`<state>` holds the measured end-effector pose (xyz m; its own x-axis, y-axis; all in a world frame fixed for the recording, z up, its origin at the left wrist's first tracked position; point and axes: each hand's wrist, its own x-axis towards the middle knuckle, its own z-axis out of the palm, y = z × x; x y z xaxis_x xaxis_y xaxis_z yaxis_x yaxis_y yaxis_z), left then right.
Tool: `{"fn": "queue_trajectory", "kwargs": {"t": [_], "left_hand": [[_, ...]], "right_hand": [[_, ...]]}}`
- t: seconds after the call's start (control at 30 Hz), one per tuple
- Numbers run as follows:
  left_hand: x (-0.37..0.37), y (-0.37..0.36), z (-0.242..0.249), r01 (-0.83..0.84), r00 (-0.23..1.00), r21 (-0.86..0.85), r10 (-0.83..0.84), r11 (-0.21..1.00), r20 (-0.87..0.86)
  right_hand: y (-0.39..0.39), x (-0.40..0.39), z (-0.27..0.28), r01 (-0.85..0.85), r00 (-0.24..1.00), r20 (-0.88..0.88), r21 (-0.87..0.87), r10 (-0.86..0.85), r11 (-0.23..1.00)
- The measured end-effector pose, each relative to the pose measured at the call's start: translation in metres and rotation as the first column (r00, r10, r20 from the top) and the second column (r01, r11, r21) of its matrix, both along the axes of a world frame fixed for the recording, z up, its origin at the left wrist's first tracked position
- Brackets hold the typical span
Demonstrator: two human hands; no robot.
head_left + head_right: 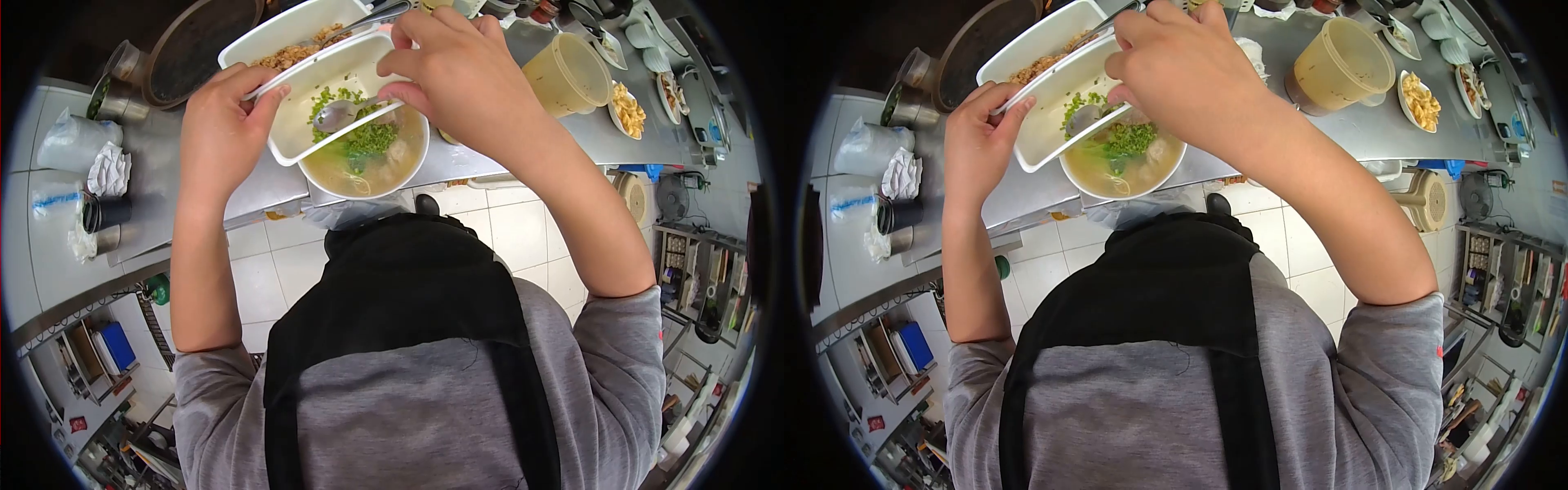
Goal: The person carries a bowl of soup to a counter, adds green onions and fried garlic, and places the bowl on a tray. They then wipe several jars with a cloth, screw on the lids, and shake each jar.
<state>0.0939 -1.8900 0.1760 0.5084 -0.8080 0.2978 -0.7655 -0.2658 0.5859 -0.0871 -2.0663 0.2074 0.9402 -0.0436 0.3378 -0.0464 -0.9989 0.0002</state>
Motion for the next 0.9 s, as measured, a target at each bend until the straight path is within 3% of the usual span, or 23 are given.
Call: {"fn": "queue_trajectory", "kwargs": {"t": [0.03,0.07,0.13,0.2,0.27,0.3,0.47,0.5,0.53,0.6,0.67,0.73,0.8,0.87,0.9], "left_hand": [[-0.001,-0.002,0.005,0.003,1.000,0.010,-0.003,1.000,0.005],[-0.001,-0.005,0.010,0.006,1.000,0.016,-0.006,1.000,0.013],[-0.002,-0.011,0.012,0.075,0.996,0.001,-0.074,0.997,0.054],[-0.009,-0.023,0.016,0.147,0.985,-0.020,-0.145,0.989,0.096],[-0.023,-0.039,0.021,0.233,0.972,0.037,-0.233,0.972,-0.019],[-0.029,-0.049,0.025,0.240,0.971,0.019,-0.240,0.970,-0.008],[-0.060,-0.115,0.039,0.336,0.939,0.017,-0.334,0.942,-0.088],[-0.065,-0.130,0.048,0.342,0.936,0.164,-0.319,0.925,-0.149],[-0.074,-0.142,0.048,0.328,0.941,0.154,-0.307,0.932,-0.143],[-0.090,-0.166,0.046,0.194,0.952,-0.245,-0.243,0.950,-0.186],[-0.093,-0.175,0.050,0.177,0.950,-0.201,-0.220,0.964,-0.221],[-0.103,-0.178,0.049,-0.006,0.959,-0.253,-0.067,0.967,-0.276],[-0.104,-0.171,0.035,-0.074,0.979,-0.224,0.028,0.972,-0.202],[-0.114,-0.157,0.023,-0.280,0.941,-0.128,0.246,0.951,-0.232],[-0.118,-0.147,0.016,-0.340,0.923,-0.126,0.304,0.932,-0.236]], "right_hand": [[-0.003,0.001,0.007,0.007,1.000,-0.023,0.097,-0.005,0.995],[-0.007,0.002,0.005,0.015,1.000,-0.012,0.086,-0.014,0.996],[-0.020,0.004,-0.007,0.047,0.954,0.297,-0.023,-0.038,0.999],[-0.028,-0.002,-0.001,0.068,0.945,0.325,-0.065,-0.044,0.996],[-0.040,-0.012,0.009,-0.007,1.000,0.010,-0.149,0.008,0.989],[-0.046,-0.018,0.016,-0.073,0.997,-0.035,-0.110,0.069,0.991],[-0.107,-0.051,0.045,-0.091,0.982,-0.168,-0.021,0.086,0.996],[-0.122,-0.059,0.055,-0.062,0.974,-0.218,0.017,0.064,0.998],[-0.139,-0.066,0.061,-0.036,0.962,-0.270,0.053,0.049,0.998],[-0.183,-0.075,0.069,-0.018,0.962,-0.271,0.011,0.021,1.000],[-0.239,-0.080,0.070,0.118,0.950,-0.288,-0.034,-0.123,0.992],[-0.294,-0.078,0.071,0.284,0.887,-0.361,-0.065,-0.288,0.957],[-0.348,-0.066,0.059,0.308,0.878,-0.354,-0.096,-0.322,0.947],[-0.399,-0.043,0.034,0.440,0.806,-0.358,-0.170,-0.472,0.882],[-0.421,-0.027,0.019,0.425,0.814,-0.360,-0.166,-0.456,0.890]]}}
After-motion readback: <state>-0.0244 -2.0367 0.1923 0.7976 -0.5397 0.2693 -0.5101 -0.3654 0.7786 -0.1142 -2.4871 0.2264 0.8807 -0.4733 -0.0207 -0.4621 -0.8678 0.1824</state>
